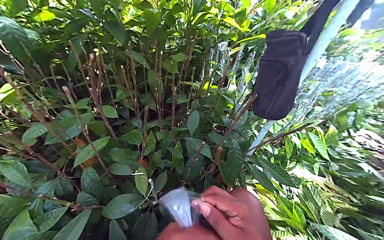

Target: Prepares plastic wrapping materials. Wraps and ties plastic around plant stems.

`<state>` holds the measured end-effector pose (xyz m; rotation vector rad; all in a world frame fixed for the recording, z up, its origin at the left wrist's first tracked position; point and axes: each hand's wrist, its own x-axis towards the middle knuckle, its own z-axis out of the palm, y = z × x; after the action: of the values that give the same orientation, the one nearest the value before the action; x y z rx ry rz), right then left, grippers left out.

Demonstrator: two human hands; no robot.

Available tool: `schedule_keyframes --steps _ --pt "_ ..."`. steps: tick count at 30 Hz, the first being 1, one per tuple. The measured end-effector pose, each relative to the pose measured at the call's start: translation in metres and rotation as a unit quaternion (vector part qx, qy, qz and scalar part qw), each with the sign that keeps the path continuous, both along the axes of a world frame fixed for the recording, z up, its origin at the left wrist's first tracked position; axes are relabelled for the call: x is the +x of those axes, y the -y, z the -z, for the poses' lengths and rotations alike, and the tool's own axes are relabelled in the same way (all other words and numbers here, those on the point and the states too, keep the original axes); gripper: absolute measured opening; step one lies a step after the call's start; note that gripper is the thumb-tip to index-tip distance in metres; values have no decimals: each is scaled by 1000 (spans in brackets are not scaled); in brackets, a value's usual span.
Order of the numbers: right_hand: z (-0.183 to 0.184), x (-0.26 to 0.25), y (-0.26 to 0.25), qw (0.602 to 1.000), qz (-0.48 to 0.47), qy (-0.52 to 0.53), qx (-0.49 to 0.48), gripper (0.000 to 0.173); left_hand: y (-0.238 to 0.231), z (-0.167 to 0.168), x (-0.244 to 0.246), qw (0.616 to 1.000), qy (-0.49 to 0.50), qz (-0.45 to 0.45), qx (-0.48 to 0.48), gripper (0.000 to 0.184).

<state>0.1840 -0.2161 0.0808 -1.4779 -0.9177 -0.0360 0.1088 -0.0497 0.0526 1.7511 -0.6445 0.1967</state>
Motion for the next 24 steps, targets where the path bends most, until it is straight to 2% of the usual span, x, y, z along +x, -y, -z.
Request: schedule_keyframes --steps 3,5,6,7,9,12,14,17,19,21,24 --pt "18 1 6 994 -8 -78 77 20 9 24 11 979 -12 54 -198 25" --pt "27 5 18 970 -47 -173 162 22 16 33 13 940 -78 50 -327 30" --pt "29 9 30 954 -57 -221 196 22 15 34 14 925 -116 45 -358 32" --pt "29 15 45 940 -46 -258 217 21 13 35 14 924 -146 33 -352 34" --pt "29 26 78 915 8 -322 244 21 10 34 15 952 -180 -31 -244 44" --pt "33 35 119 882 96 -367 279 27 17 42 27 965 -178 -149 -125 36" --pt "40 38 132 878 129 -355 295 25 19 52 51 956 -139 -245 -84 31" --pt "50 45 130 900 156 -307 268 17 12 54 99 936 -104 -337 -10 46" --pt "55 49 117 912 154 -300 233 13 4 54 122 932 -100 -348 31 47" --pt "57 51 101 923 153 -307 177 12 -2 61 128 942 -70 -326 48 30" --pt "63 60 84 948 165 -271 28 18 1 87 118 970 30 -232 63 18"
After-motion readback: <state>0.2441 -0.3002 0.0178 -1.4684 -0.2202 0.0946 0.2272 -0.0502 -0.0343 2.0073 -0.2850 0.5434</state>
